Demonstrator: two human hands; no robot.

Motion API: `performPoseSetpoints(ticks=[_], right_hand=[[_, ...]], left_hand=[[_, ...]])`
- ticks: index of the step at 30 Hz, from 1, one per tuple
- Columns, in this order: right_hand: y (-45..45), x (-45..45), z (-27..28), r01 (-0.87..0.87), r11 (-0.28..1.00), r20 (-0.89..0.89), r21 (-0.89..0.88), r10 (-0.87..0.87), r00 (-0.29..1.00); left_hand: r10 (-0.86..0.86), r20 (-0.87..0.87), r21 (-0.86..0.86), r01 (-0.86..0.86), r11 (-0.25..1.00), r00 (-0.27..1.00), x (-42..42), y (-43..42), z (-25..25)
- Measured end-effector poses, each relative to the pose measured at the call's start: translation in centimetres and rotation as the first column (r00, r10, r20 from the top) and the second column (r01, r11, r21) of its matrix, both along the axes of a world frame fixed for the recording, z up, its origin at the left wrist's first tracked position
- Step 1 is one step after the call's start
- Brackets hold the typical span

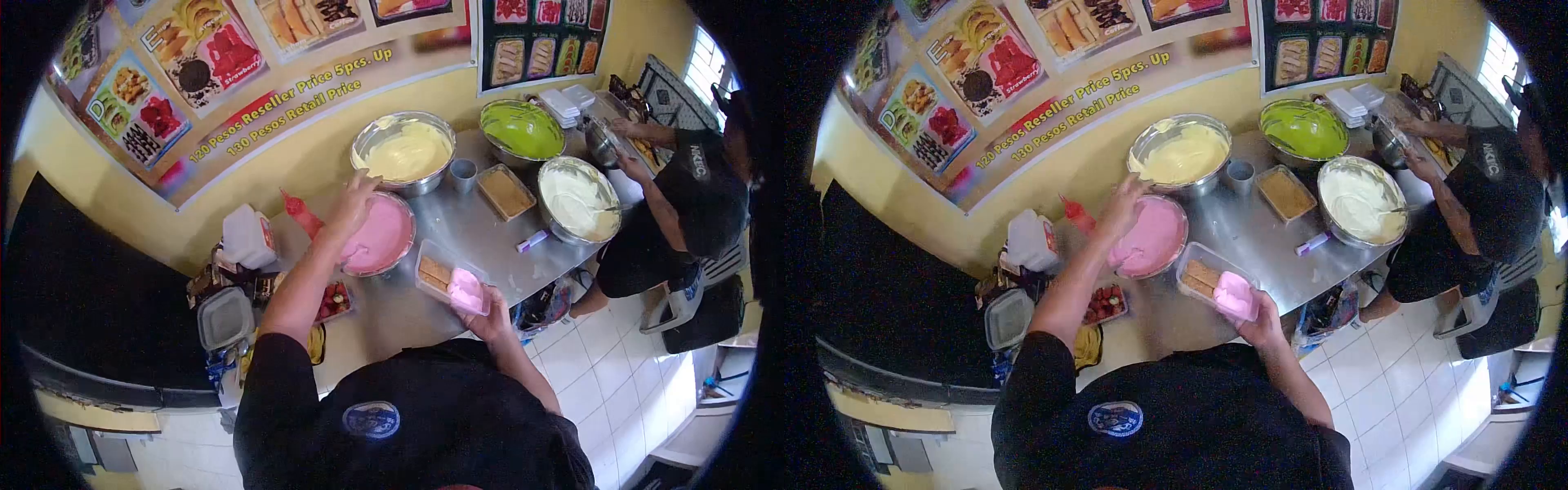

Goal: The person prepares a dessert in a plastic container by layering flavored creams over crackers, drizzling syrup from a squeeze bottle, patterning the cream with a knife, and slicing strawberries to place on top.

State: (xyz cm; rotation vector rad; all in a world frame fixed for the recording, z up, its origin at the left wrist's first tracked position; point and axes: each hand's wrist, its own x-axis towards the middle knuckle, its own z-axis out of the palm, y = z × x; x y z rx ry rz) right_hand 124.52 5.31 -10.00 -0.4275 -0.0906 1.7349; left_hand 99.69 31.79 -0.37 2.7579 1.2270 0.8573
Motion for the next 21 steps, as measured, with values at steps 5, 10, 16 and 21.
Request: performPoseSetpoints(ticks=[5,10,16,21], right_hand=[[-0.2,0.8,0.3,0.062,0.996,-0.026,0.067,-0.06,0.998],[-0.1,1.4,1.3,0.024,0.991,0.035,0.13,-0.029,0.999],[1.3,2.6,-1.1,-0.069,0.995,0.269,-0.068,0.085,0.959],[4.6,2.7,1.2,0.018,0.988,0.329,-0.152,0.033,0.944]], left_hand=[[-0.271,-0.2,-0.243,0.221,0.945,0.942,2.1,10.4,-0.2],[0.123,-0.219,-0.124,-0.153,0.981,0.968,5.6,15.5,-1.2],[0.041,-0.617,-0.156,-0.174,0.972,0.786,10.5,16.1,-4.1],[0.089,-0.298,-0.15,-0.139,0.979,0.951,7.9,14.4,-2.9]])
